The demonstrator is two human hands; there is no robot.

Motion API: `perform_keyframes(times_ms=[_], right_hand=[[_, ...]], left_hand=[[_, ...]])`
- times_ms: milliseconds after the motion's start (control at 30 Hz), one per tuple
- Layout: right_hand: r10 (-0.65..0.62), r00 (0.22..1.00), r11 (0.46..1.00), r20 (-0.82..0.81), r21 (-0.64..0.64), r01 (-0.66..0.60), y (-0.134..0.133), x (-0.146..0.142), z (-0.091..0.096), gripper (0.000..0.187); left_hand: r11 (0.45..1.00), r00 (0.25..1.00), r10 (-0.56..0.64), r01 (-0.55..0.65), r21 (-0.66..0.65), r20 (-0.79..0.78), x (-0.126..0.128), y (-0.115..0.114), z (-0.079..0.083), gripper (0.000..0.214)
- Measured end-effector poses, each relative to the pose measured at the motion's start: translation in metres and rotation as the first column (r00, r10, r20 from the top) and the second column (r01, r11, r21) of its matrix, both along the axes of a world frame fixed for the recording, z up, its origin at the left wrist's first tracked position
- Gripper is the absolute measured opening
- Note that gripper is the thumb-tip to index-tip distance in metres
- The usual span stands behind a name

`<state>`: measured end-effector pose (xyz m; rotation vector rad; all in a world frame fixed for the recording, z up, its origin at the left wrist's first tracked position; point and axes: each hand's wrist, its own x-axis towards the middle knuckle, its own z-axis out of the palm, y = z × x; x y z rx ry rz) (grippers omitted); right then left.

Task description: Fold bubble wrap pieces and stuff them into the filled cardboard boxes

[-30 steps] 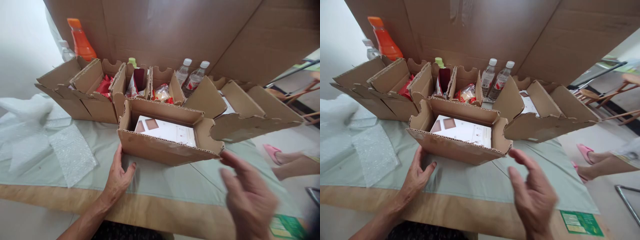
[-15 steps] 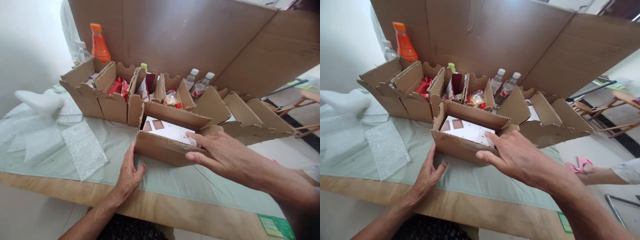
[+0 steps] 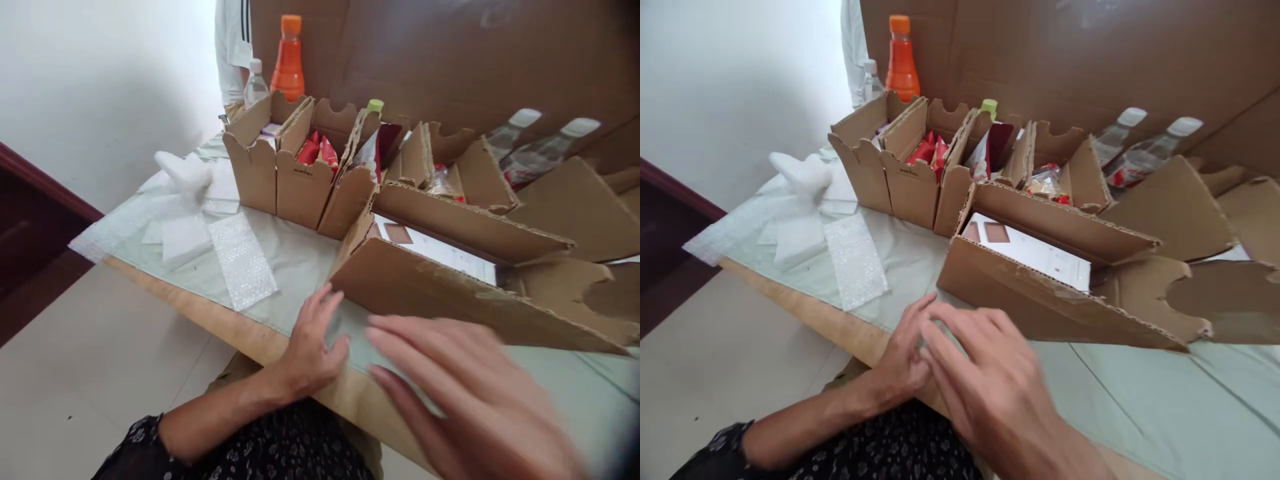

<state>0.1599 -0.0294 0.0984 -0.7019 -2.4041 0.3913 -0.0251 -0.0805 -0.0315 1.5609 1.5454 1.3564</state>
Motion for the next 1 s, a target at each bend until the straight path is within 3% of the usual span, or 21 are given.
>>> perform_keyframes(times_ms=[100,200,300,400,500,600,700,800,900,1000], right_hand=[[0.143,0.98,0.976,0.14,0.144,-0.163,0.015,-0.069,-0.034,0.025],[0.181,0.924,0.959,0.338,0.149,-0.242,0.045,-0.126,-0.073,0.039],[0.273,0.839,0.928,0.471,0.099,-0.358,0.066,-0.165,-0.105,0.039],[0.32,0.846,0.924,0.427,0.059,-0.379,0.072,-0.182,-0.118,0.025],[0.339,0.903,0.933,0.264,0.027,-0.358,0.067,-0.169,-0.115,0.026],[0.347,0.926,0.938,0.147,-0.059,-0.342,0.053,-0.133,-0.105,0.031],[0.297,0.946,0.949,0.132,-0.149,-0.277,0.037,-0.092,-0.099,0.03],[0.246,0.963,0.951,0.11,-0.218,-0.218,0.022,-0.063,-0.102,0.025],[0.197,0.978,0.953,0.063,-0.245,-0.176,0.015,-0.055,-0.111,0.024],[0.174,0.983,0.975,0.053,-0.153,-0.164,0.015,-0.064,-0.121,0.032]], left_hand=[[0.998,0.995,0.016,-0.01,0.062,-0.102,-0.013,-0.046,0.002,0.058],[0.987,0.963,0.132,-0.105,0.123,-0.234,-0.038,-0.082,-0.005,0.051],[0.959,0.903,0.278,-0.242,0.149,-0.327,-0.068,-0.098,-0.013,0.044],[0.912,0.826,0.409,-0.377,0.16,-0.388,-0.092,-0.096,-0.014,0.051],[0.873,0.77,0.486,-0.445,0.198,-0.414,-0.102,-0.087,-0.009,0.071],[0.889,0.784,0.458,-0.408,0.208,-0.418,-0.096,-0.076,-0.007,0.082],[0.948,0.855,0.314,-0.259,0.184,-0.413,-0.082,-0.069,-0.011,0.07],[0.971,0.89,0.213,-0.148,0.187,-0.404,-0.07,-0.065,-0.017,0.052],[0.966,0.89,0.221,-0.143,0.215,-0.399,-0.069,-0.057,-0.019,0.043],[0.959,0.869,0.252,-0.167,0.227,-0.426,-0.077,-0.046,-0.016,0.039]])
